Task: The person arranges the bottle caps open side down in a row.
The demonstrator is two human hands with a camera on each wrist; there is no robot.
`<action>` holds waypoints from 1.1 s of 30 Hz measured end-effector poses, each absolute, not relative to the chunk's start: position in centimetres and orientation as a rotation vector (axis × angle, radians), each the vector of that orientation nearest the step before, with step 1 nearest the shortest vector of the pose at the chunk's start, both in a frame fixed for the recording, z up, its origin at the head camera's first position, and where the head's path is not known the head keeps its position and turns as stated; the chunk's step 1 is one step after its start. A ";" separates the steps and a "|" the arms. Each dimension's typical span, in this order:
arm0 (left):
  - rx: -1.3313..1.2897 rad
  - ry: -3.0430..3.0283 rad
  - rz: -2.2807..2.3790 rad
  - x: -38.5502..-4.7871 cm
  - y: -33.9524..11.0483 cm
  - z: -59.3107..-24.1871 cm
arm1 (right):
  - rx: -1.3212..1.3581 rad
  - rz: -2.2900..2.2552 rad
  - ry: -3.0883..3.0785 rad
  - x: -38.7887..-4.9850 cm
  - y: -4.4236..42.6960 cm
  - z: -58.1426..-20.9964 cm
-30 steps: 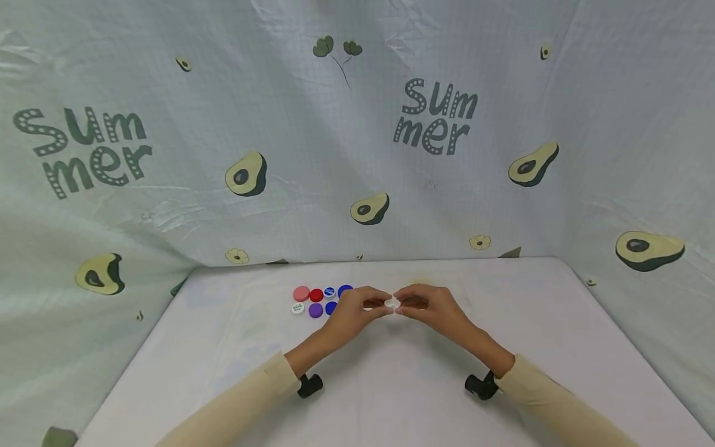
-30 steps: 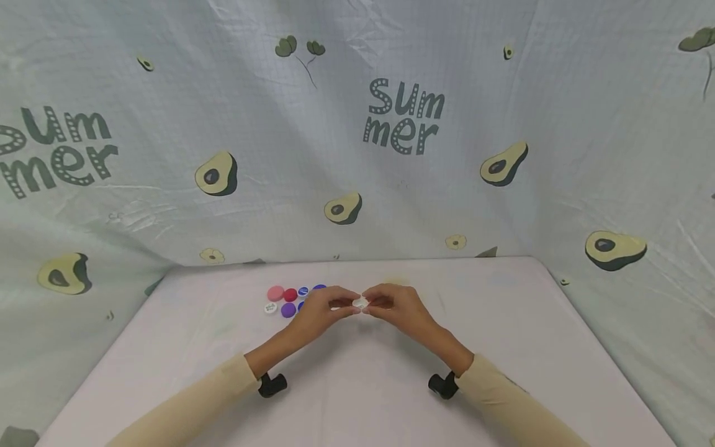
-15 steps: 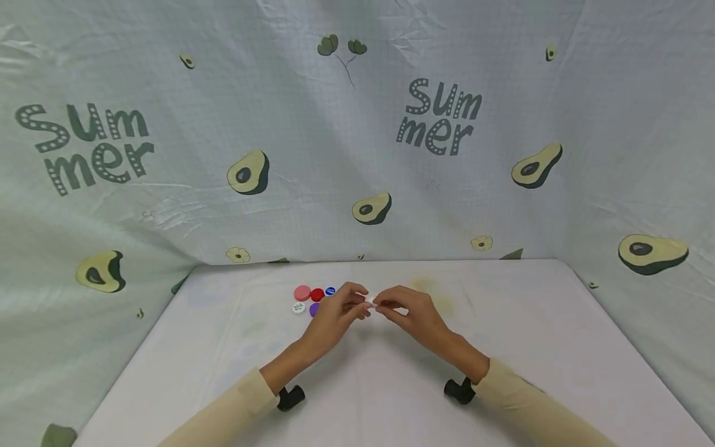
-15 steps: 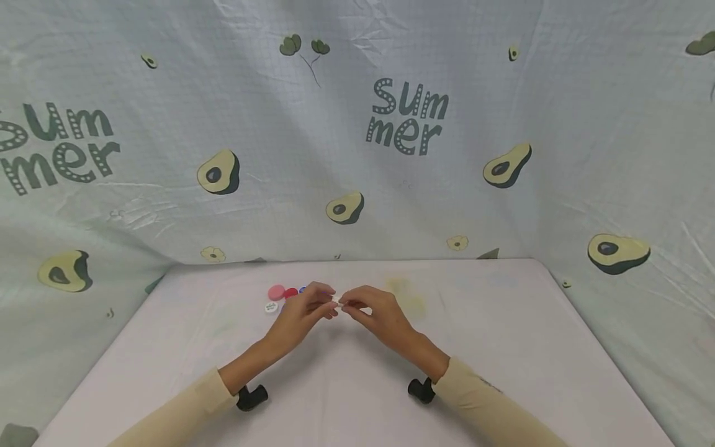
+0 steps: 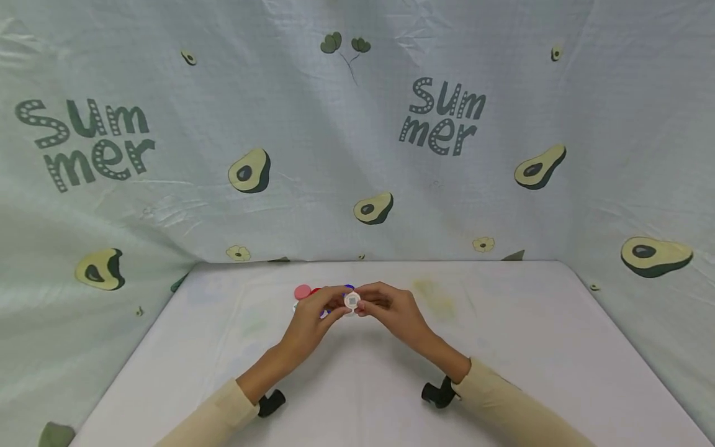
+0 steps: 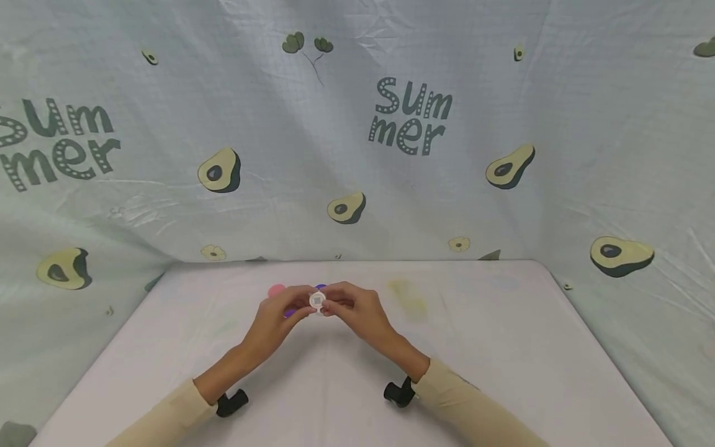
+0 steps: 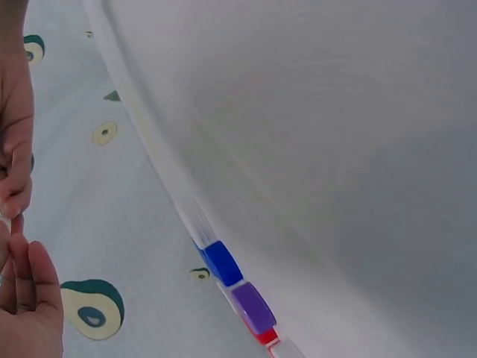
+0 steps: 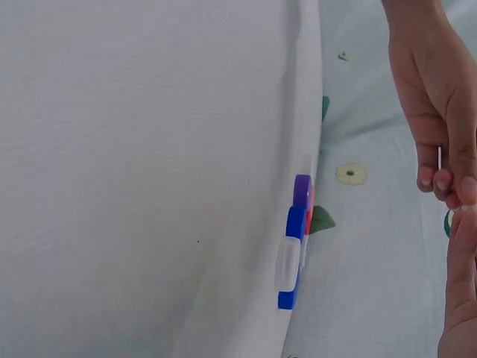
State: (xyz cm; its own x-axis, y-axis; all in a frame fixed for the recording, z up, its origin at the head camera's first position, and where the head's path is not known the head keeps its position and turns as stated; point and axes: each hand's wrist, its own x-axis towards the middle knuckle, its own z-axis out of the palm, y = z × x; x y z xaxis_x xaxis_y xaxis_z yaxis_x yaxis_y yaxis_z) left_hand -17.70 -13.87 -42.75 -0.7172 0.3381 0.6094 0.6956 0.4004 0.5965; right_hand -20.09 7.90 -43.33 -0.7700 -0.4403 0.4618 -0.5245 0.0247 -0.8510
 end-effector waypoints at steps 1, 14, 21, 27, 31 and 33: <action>-0.891 -2.264 -1.230 -17.6 -14.1 -42.7 | 1.039 1.893 -2.214 -20.1 7.7 -43.3; -0.876 -2.207 -1.050 -17.2 -17.5 -42.4 | 1.120 1.567 -2.299 -20.4 4.4 -43.4; -0.787 -2.294 -1.028 -16.7 -19.1 -42.1 | 1.160 1.453 -2.333 -20.7 2.9 -43.2; -0.762 -2.336 -1.019 -16.6 -20.4 -42.4 | 1.157 1.391 -2.409 -20.8 1.6 -43.0; -0.736 -2.384 -1.040 -16.7 -21.4 -42.6 | 1.123 1.365 -2.464 -20.9 0.5 -43.1; -0.712 -2.426 -1.060 -16.8 -21.9 -42.6 | 1.108 1.367 -2.477 -21.0 0.0 -43.2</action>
